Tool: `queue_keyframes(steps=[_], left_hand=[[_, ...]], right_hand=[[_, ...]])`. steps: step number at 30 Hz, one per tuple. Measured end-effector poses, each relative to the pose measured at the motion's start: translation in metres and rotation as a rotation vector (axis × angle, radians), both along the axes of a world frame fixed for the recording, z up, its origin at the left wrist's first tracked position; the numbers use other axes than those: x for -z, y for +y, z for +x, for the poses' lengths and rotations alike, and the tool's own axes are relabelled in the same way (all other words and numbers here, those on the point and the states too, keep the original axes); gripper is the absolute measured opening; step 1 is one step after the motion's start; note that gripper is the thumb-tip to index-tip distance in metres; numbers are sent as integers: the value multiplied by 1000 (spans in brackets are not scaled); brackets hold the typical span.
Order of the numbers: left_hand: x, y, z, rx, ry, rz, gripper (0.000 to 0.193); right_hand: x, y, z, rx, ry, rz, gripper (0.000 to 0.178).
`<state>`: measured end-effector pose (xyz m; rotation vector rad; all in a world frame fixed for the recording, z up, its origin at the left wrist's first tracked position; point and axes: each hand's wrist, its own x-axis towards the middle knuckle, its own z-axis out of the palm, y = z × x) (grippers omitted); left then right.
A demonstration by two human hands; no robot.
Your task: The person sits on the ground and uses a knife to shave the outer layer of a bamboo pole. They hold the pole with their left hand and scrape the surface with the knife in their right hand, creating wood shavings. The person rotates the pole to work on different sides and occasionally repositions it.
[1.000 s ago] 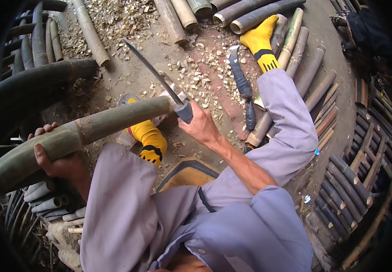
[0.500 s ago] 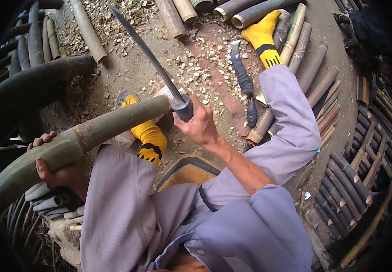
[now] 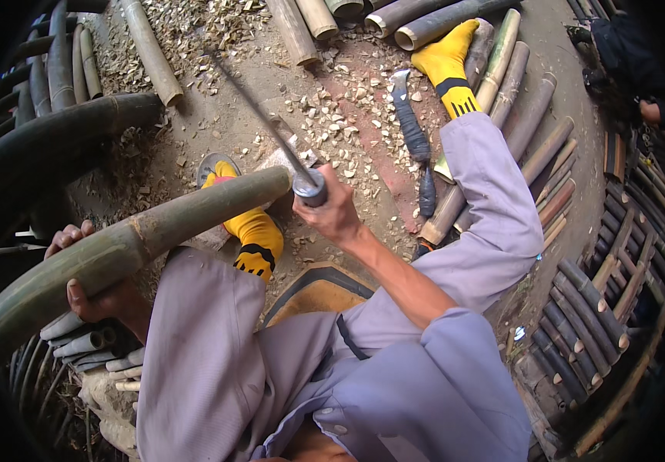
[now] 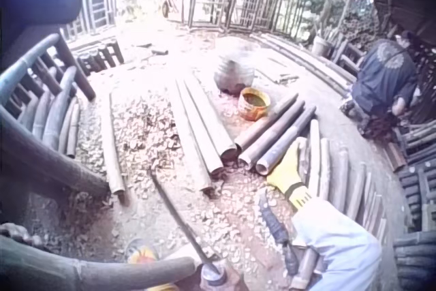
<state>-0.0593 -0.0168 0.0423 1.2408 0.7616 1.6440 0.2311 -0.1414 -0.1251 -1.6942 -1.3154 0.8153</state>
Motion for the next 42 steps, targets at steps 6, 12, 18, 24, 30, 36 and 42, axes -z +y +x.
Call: queue_keyframes(steps=[6, 12, 18, 24, 30, 36, 42], left_hand=[[-26, -2, 38, -375, -109, -222, 58], [-13, -2, 7, -207, -46, -99, 50], [-11, 3, 15, -194, -53, -86, 57], [-5, 0, -5, -38, -53, -5, 60], [-5, 9, -7, 157, -52, 87, 62], [-5, 10, -7, 124, 18, 138, 64], [-25, 2, 19, -91, -108, -212, 61]], right_hand=[[6, -1, 21, -92, 24, -524, 32], [-42, 14, -3, 54, 172, 87, 36], [34, -2, 25, -73, -46, -386, 32], [-62, 11, 6, 45, 80, -51, 30], [23, -2, 20, -159, -68, -433, 34], [-51, 9, 10, -29, 37, -96, 33], [32, -6, 17, -133, -98, -394, 32]])
